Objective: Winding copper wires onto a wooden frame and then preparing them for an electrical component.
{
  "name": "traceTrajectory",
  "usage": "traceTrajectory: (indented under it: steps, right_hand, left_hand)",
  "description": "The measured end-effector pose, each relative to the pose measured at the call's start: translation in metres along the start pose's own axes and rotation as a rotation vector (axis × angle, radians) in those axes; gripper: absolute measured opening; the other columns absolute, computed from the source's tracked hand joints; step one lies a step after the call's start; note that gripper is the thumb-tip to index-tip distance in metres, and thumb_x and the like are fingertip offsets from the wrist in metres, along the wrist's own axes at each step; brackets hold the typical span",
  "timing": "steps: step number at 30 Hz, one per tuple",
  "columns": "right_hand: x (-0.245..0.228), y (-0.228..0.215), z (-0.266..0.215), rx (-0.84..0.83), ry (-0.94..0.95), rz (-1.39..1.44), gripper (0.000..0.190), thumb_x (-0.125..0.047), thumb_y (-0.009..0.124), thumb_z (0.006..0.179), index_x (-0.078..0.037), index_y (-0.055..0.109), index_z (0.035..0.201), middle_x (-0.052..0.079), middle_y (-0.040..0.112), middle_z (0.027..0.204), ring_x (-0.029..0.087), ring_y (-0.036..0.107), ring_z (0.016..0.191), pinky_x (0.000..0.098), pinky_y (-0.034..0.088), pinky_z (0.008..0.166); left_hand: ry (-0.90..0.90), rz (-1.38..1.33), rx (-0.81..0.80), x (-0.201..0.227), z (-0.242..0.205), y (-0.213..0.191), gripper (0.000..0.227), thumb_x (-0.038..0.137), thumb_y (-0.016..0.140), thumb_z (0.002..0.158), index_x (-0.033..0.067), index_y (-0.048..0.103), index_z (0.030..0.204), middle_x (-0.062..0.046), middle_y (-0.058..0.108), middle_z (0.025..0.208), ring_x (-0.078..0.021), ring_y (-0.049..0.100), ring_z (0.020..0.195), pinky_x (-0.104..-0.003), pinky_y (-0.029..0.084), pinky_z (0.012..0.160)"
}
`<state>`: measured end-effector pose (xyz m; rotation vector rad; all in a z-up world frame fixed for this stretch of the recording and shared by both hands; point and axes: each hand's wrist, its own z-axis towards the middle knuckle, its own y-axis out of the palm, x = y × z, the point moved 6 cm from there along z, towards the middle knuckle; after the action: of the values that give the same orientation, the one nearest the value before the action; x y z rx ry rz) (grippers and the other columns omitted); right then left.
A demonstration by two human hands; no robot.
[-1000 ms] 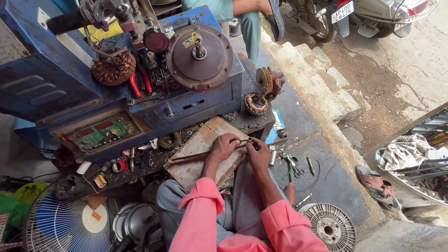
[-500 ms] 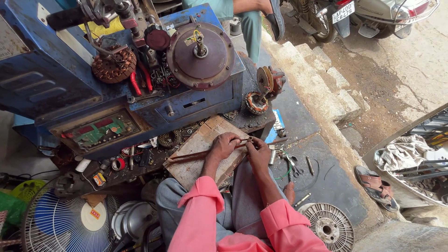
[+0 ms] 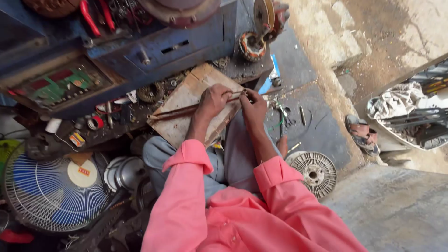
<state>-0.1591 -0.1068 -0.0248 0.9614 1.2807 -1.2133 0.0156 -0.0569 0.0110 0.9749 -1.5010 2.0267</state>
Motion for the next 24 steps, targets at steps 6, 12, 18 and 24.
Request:
traceTrajectory:
  steps: [6,12,18,24]
  right_hand:
    - [-0.02,-0.003,-0.002,0.051,0.104,-0.15,0.029,-0.024,0.076,0.089,-0.005,0.079,0.111,0.006,0.077,0.087,0.012,0.069,0.081,0.0276,0.055,0.077]
    - [-0.037,-0.003,-0.003,0.02,-0.033,-0.343,0.03,-0.024,0.075,0.087,-0.005,0.078,0.11,0.01,0.075,0.09,0.018,0.072,0.076,0.0317,0.057,0.071]
    - [-0.023,-0.002,0.0,-0.046,0.121,-0.244,0.032,-0.027,0.073,0.089,-0.007,0.076,0.114,0.007,0.075,0.079,0.008,0.067,0.069,0.0258,0.054,0.066]
    - [0.009,0.002,0.007,-0.132,0.176,0.028,0.028,-0.018,0.075,0.09,-0.003,0.075,0.114,0.0,0.072,0.085,0.004,0.061,0.072,0.0221,0.05,0.064]
  left_hand:
    - [-0.003,0.015,0.027,0.028,-0.002,-0.012,0.011,0.015,0.073,0.09,0.004,0.073,0.092,-0.017,0.07,0.091,-0.0368,0.069,0.085,-0.046,0.054,0.075]
    - [0.008,0.021,-0.014,0.018,-0.001,-0.011,0.01,0.012,0.073,0.091,0.0029,0.074,0.096,-0.016,0.068,0.093,-0.0351,0.068,0.087,-0.045,0.054,0.075]
    - [-0.024,-0.006,-0.047,0.007,0.002,-0.004,0.01,0.011,0.073,0.088,0.004,0.073,0.095,-0.015,0.07,0.095,-0.0336,0.069,0.09,-0.045,0.055,0.08]
    - [-0.066,-0.05,-0.06,-0.001,0.002,-0.001,0.013,0.017,0.07,0.09,0.0053,0.073,0.095,-0.012,0.071,0.098,-0.031,0.07,0.092,-0.043,0.054,0.082]
